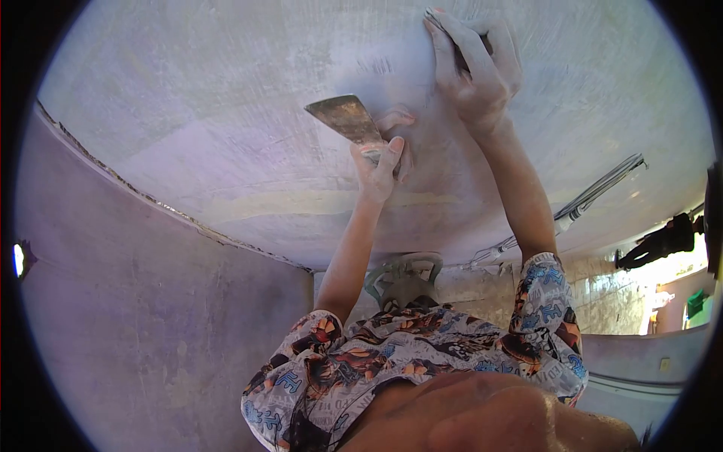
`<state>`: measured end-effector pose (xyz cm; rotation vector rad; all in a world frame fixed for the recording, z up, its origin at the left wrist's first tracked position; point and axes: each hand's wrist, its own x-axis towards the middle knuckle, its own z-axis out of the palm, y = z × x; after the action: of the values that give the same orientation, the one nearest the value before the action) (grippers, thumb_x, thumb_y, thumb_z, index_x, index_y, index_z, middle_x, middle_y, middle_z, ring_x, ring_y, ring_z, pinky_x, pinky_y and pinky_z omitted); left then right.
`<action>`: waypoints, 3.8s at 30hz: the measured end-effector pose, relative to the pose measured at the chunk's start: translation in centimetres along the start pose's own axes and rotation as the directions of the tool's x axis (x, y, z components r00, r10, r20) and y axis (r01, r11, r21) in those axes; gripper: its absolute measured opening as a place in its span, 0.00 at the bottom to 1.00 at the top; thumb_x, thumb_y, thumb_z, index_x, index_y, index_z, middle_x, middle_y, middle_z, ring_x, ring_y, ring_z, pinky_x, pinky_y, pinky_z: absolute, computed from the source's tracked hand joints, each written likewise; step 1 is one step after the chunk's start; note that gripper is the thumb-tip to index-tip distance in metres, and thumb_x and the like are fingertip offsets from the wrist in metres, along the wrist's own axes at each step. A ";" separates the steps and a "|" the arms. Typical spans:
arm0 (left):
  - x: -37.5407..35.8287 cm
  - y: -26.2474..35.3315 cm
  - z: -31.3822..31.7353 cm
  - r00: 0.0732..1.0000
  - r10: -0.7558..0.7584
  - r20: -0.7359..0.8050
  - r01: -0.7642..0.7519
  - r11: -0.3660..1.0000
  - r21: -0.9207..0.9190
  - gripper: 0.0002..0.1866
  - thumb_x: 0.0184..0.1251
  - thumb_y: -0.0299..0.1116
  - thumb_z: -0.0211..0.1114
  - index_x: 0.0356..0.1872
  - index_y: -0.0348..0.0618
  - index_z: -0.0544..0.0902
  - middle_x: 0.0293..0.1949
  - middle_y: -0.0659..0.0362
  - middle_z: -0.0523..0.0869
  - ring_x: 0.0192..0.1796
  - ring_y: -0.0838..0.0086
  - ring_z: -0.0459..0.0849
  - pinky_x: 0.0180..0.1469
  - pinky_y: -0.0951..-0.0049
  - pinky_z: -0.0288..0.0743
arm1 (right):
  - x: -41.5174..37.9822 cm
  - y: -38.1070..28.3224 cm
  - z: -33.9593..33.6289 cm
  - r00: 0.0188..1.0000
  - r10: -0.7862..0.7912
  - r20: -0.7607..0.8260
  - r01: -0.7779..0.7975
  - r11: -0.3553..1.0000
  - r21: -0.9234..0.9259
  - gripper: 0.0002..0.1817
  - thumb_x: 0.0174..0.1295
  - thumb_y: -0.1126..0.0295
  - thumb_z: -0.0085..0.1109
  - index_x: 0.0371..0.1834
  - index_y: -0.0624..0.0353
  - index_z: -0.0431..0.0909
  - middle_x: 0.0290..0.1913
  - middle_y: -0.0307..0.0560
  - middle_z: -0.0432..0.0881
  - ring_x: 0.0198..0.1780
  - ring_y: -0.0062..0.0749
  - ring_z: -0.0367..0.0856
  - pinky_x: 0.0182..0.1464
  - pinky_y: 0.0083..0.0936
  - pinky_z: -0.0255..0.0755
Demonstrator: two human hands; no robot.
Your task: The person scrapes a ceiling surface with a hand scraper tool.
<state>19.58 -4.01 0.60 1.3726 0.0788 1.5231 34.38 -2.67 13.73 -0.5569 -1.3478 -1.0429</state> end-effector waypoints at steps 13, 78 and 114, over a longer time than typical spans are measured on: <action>-0.7 1.8 1.3 0.994 -0.026 0.103 0.021 0.998 0.051 0.25 0.71 0.44 0.63 0.53 0.27 0.74 0.58 0.47 0.73 0.12 0.81 0.68 0.13 0.78 0.57 | 1.4 -0.5 -2.8 0.995 -0.095 -0.035 0.091 0.992 -0.084 0.13 0.46 0.81 0.75 0.36 0.55 0.88 0.24 0.35 0.73 0.24 0.26 0.68 0.27 0.22 0.63; -1.6 2.9 0.7 0.992 -0.093 0.083 0.083 0.989 0.121 0.23 0.72 0.41 0.63 0.53 0.29 0.74 0.60 0.55 0.74 0.13 0.81 0.68 0.15 0.77 0.57 | -1.6 -2.1 -4.3 0.997 0.050 -0.051 -0.051 0.998 -0.023 0.13 0.49 0.82 0.73 0.39 0.61 0.87 0.30 0.41 0.80 0.28 0.27 0.75 0.28 0.21 0.71; -2.1 3.1 1.4 0.994 -0.039 0.104 0.031 0.997 0.076 0.27 0.69 0.45 0.66 0.55 0.29 0.76 0.59 0.49 0.74 0.13 0.82 0.70 0.14 0.79 0.55 | -0.8 -3.0 -4.5 0.994 -0.048 -0.100 0.040 0.996 -0.083 0.16 0.51 0.79 0.70 0.46 0.61 0.86 0.22 0.36 0.67 0.21 0.29 0.64 0.26 0.27 0.60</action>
<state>18.36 -7.64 1.59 1.5005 0.0936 1.4280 34.21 -7.63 11.44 -0.5290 -1.2377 -1.1513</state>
